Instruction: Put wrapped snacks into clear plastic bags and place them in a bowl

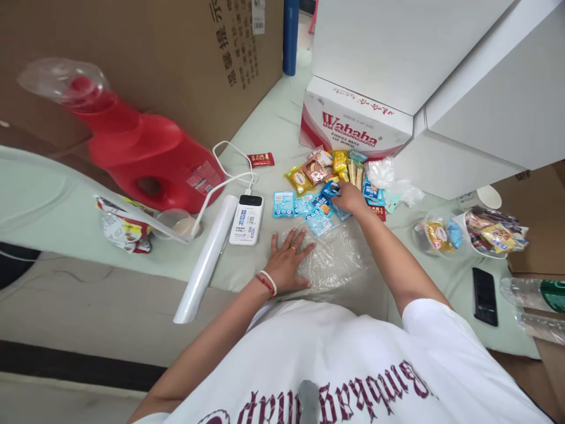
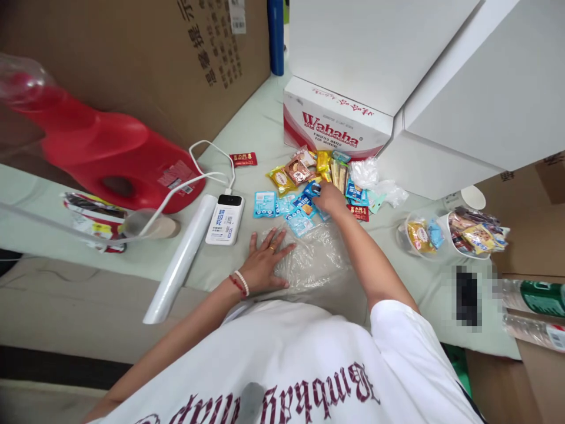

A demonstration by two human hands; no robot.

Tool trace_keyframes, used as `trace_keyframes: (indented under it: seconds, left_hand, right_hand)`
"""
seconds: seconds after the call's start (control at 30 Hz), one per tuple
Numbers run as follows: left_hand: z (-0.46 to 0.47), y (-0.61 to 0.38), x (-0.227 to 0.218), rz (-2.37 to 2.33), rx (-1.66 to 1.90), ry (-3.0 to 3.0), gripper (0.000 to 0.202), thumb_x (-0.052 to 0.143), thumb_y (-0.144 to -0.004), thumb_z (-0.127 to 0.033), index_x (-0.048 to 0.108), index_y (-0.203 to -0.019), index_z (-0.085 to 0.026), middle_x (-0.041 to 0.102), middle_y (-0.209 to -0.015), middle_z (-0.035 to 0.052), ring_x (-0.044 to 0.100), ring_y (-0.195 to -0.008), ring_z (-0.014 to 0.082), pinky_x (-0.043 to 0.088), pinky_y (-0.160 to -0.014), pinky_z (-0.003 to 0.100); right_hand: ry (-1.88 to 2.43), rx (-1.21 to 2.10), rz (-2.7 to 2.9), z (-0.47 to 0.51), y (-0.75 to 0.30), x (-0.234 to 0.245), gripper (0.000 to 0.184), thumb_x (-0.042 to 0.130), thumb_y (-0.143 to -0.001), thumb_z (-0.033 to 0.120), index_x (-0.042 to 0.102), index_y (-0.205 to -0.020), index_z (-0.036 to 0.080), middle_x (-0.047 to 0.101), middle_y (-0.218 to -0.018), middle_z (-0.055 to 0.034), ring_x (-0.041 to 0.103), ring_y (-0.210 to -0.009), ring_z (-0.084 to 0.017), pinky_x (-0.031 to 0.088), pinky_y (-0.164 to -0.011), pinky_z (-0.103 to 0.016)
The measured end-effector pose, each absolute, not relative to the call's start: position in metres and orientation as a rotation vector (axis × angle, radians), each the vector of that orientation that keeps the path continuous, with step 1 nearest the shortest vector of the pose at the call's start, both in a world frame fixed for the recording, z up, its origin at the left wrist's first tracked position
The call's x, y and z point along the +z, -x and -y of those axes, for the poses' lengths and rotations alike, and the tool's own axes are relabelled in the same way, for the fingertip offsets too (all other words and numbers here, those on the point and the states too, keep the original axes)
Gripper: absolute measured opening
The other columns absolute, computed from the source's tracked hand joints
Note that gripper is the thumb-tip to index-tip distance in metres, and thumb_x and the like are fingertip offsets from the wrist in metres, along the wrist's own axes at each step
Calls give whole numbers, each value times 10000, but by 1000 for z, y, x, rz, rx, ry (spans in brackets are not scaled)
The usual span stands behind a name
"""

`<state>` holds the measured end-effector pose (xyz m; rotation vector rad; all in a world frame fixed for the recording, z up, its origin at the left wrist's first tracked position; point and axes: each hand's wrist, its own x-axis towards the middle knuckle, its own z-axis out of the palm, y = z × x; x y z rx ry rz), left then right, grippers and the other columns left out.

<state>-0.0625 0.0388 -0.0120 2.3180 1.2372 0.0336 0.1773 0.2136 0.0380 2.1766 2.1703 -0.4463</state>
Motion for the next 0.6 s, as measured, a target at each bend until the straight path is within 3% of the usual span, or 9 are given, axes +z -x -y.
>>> trace_keyframes:
  seconds: [0.17,0.4,0.5,0.6]
  left_hand:
    - [-38,65,-15,-1209,76,-2331,1116,852,-634,-660,384,-1593,-330,81,-1746,153,38,-1606,441,-147,-1169,766]
    - [-39,66,-15,-1219,42,-2343,1104,837,-642,-682,382,-1590,-344,90,-1747,148,46,-1608,429,-139,-1173,765]
    - [-39,65,-15,-1220,50,-2349,1105,831,-642,-688,377,-1592,-350,87,-1749,136,50,-1609,423,-152,-1177,753]
    - [-38,65,-16,-1221,43,-2339,1115,832,-642,-682,365,-1597,-347,73,-1749,135,31,-1611,418,-166,-1169,755]
  right_hand:
    - [-2438,-219,-2084,-209,-200,40,437,563,-917,306,581,-1307,110,667,-1246,-216,651,-1069,-335,512,-862,-396]
    - [-1748,1,-2437,-223,-185,45,527,359,-990,134,480,-1501,177,476,-1491,-219,553,-1229,-329,486,-910,-413]
    - [-1622,5,-2458,-240,-183,44,498,319,-1014,146,512,-1473,168,510,-1439,-212,495,-1261,-342,461,-949,-460]
    - [-1596,-37,-2499,-254,-189,45,420,426,-1006,252,577,-1380,136,536,-1373,-215,468,-1247,-366,432,-985,-501]
